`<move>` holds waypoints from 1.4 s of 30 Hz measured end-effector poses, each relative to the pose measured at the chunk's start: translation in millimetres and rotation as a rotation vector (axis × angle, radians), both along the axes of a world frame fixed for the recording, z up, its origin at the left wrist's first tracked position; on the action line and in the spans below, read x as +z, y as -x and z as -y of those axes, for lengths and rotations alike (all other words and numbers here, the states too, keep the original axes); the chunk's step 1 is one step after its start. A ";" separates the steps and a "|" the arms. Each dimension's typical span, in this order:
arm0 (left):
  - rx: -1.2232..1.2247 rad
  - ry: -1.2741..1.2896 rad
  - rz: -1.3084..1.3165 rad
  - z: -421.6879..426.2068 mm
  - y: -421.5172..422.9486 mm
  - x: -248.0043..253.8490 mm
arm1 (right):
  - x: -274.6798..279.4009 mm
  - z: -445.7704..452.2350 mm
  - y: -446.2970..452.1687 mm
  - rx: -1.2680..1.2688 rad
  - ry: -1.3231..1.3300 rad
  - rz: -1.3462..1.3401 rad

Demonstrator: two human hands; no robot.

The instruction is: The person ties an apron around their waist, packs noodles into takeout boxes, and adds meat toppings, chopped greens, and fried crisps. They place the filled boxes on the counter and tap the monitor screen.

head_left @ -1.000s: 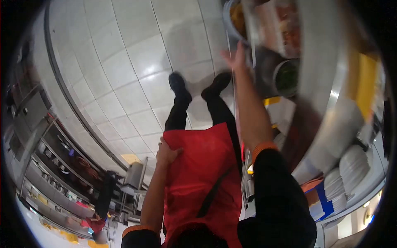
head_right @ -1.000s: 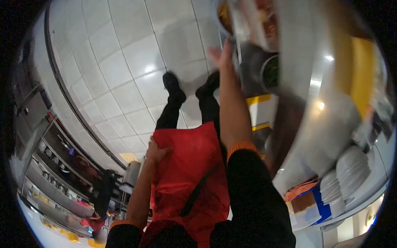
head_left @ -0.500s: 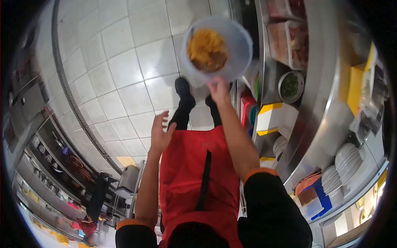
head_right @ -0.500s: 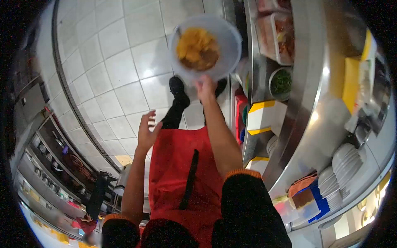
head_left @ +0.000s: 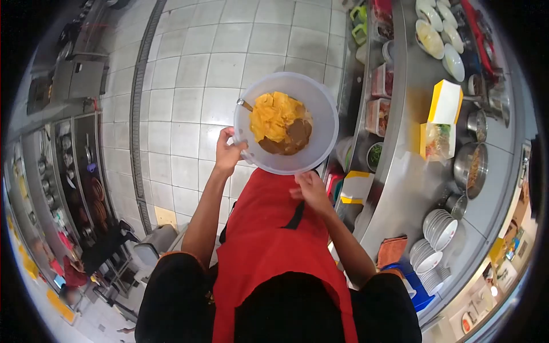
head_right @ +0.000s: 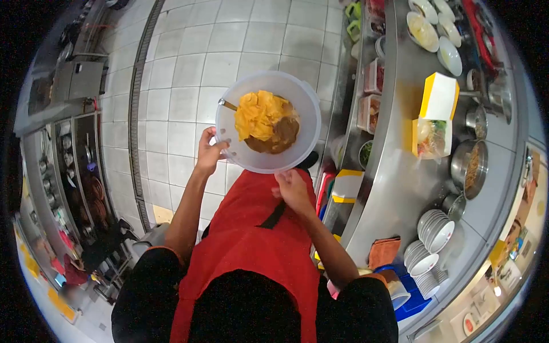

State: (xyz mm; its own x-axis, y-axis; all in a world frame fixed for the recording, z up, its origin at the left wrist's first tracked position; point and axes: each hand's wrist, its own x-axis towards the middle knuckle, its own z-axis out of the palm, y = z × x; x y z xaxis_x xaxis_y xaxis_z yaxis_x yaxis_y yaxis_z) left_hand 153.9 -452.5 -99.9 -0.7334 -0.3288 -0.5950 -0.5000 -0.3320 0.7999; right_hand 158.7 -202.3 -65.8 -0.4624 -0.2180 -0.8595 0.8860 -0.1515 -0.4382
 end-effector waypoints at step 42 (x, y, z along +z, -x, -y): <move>-0.205 0.736 -0.691 28.0 56.5 137.6 | 82.7 17.3 60.4 0.270 -0.389 -0.919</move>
State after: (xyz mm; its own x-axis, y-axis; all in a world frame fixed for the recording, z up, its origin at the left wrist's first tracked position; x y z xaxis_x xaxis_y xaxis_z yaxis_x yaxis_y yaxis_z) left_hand 97.4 -480.5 37.7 -0.9223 -0.2711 0.2756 0.1541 0.3961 0.9052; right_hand 98.3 -219.5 16.9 -0.9530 -0.1945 -0.2324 0.1679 0.2997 -0.9391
